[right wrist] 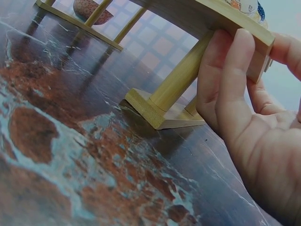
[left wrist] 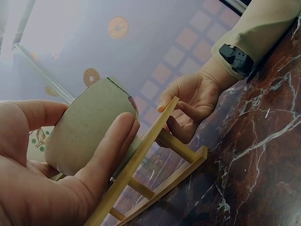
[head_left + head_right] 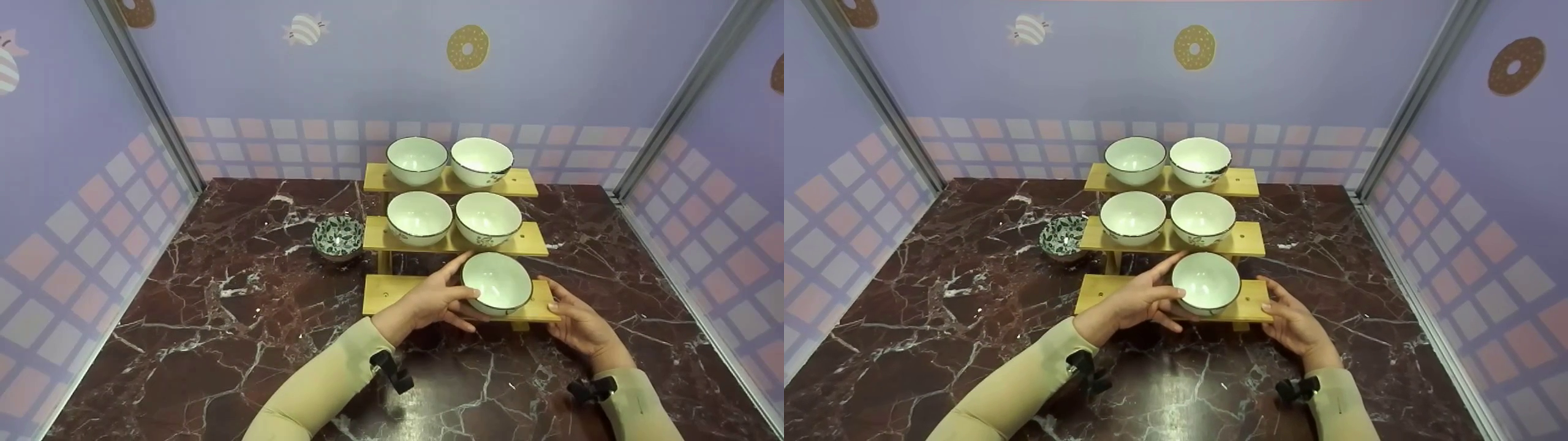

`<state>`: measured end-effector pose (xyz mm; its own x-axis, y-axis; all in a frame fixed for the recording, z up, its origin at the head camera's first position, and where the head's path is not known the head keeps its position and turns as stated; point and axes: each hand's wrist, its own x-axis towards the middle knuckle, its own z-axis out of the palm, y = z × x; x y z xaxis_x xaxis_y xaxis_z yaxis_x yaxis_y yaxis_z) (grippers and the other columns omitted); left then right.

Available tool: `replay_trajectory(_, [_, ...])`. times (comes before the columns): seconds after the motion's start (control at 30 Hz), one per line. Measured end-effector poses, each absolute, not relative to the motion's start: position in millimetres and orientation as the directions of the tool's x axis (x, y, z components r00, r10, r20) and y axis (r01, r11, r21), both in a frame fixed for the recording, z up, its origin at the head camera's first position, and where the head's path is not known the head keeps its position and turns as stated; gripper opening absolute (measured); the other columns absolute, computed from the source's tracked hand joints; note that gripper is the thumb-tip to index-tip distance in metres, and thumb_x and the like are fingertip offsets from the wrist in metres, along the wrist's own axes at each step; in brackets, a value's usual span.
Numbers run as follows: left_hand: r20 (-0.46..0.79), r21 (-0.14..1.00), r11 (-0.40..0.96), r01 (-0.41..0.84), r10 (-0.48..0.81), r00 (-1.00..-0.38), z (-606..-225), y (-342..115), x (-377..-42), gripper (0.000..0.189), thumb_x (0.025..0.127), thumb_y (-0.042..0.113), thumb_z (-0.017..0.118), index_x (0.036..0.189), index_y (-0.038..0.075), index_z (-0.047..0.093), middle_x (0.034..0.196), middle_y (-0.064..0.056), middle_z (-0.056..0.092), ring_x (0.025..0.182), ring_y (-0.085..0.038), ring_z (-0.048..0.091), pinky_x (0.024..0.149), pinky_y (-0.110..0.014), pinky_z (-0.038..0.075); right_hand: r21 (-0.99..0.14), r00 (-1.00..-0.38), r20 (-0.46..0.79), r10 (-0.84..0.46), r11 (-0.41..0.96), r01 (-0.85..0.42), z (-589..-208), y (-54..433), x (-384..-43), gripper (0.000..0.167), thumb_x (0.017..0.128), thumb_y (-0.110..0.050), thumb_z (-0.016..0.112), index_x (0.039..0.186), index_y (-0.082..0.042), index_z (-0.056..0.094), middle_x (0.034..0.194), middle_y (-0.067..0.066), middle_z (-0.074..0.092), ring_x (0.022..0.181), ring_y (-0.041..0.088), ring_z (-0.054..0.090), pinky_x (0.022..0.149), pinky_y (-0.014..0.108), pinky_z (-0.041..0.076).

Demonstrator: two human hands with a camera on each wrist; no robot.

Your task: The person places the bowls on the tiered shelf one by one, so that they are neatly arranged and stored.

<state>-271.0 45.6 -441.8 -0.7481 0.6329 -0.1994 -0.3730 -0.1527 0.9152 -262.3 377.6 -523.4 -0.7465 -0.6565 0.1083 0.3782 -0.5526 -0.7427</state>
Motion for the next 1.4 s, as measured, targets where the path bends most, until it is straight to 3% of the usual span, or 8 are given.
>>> replay_trajectory(0.23, [-0.201,0.925,-0.137,-0.353,0.613,-0.764,-443,45,-270,0.086,0.099,0.004,0.064,0.165,0.038,0.020,0.162,-0.023,0.033,0.108,-0.054,0.069,0.064,-0.043,0.069,-0.750,-0.748,0.109,-0.655,-0.548,0.370,-524,377,-263,0.063,0.105,0.009,0.015,0.151,-0.024,0.043,0.121,0.008,0.070,0.096,0.015,0.074,0.080,0.021,0.064])
replay_trajectory(0.57, [-0.211,0.936,-0.105,-0.336,0.595,-0.775,-442,38,-267,0.079,0.100,0.007,0.064,0.164,0.032,0.025,0.159,-0.022,0.040,0.109,-0.049,0.071,0.068,-0.045,0.069,-0.755,-0.760,0.089,-0.644,-0.541,0.370,-522,376,-262,0.062,0.106,0.008,0.015,0.151,-0.023,0.043,0.121,0.008,0.069,0.095,0.015,0.074,0.079,0.020,0.064])
replay_trajectory(0.87, [-0.184,0.949,-0.101,-0.298,0.590,-0.786,-443,26,-264,0.076,0.101,0.008,0.063,0.164,0.027,0.026,0.158,-0.022,0.042,0.089,-0.026,0.073,0.072,-0.046,0.069,-0.746,-0.754,0.101,-0.649,-0.551,0.375,-523,376,-261,0.061,0.106,0.009,0.014,0.150,-0.022,0.043,0.124,0.007,0.068,0.096,0.015,0.074,0.080,0.021,0.065])
replay_trajectory(1.07, [-0.155,0.953,-0.120,-0.278,0.596,-0.788,-443,16,-261,0.073,0.102,0.007,0.060,0.164,0.020,0.026,0.158,-0.025,0.040,0.099,-0.032,0.075,0.077,-0.044,0.069,-0.741,-0.750,0.108,-0.653,-0.556,0.377,-524,377,-262,0.061,0.106,0.009,0.015,0.150,-0.022,0.044,0.125,0.007,0.068,0.096,0.015,0.074,0.080,0.021,0.064])
replay_trajectory(1.4, [-0.134,0.962,-0.110,-0.251,0.612,-0.780,-442,-5,-253,0.068,0.103,0.006,0.056,0.164,0.015,0.026,0.148,-0.027,0.049,0.109,-0.036,0.073,0.078,-0.038,0.069,-0.737,-0.754,0.097,-0.650,-0.556,0.384,-524,378,-263,0.062,0.106,0.009,0.016,0.151,-0.023,0.045,0.124,0.008,0.069,0.096,0.015,0.074,0.080,0.021,0.064])
